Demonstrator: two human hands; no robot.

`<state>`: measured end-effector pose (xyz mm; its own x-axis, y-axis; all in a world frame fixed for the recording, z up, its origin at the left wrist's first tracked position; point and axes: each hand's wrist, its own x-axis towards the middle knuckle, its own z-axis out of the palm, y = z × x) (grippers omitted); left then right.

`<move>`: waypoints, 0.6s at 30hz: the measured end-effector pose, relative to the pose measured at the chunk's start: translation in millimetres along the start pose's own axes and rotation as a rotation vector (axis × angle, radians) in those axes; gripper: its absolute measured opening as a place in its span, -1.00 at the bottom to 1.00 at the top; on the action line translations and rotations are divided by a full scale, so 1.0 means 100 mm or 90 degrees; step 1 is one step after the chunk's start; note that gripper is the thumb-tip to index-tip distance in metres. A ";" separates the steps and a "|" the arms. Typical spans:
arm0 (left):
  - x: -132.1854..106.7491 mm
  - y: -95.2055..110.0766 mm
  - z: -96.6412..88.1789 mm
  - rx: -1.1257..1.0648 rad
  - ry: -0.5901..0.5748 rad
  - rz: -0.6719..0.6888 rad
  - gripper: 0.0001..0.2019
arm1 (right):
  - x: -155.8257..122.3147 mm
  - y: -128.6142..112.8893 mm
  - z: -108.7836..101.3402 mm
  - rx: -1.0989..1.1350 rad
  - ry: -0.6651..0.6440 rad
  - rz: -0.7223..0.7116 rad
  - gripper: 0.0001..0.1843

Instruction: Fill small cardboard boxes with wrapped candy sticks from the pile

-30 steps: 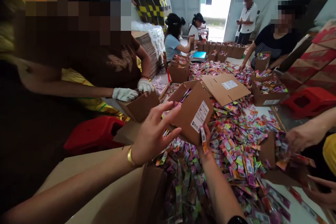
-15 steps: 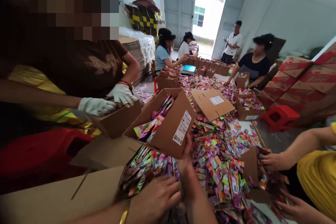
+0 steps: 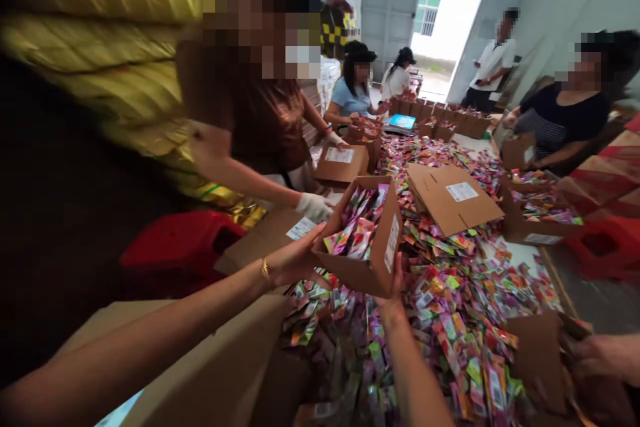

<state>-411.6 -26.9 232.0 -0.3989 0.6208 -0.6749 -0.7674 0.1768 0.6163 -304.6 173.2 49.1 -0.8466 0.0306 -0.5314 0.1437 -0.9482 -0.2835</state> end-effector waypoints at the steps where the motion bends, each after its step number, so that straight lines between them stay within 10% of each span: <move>1: 0.03 -0.02 0.00 -0.002 0.000 -0.006 -0.34 | 0.07 0.04 0.01 0.020 0.016 0.018 -0.45; 8: 0.36 -0.08 -0.28 -0.066 0.120 0.013 -0.84 | 0.54 0.13 0.09 0.040 0.035 0.094 -0.36; 18: 0.91 -0.09 -0.63 -0.141 0.231 0.021 -0.76 | 0.96 0.14 0.03 0.006 0.076 0.153 -0.39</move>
<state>-472.1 -19.7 139.3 -0.5458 0.3074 -0.7795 -0.8246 -0.0319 0.5648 -385.4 161.8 -3.5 -0.7219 -0.1591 -0.6735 0.3277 -0.9358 -0.1303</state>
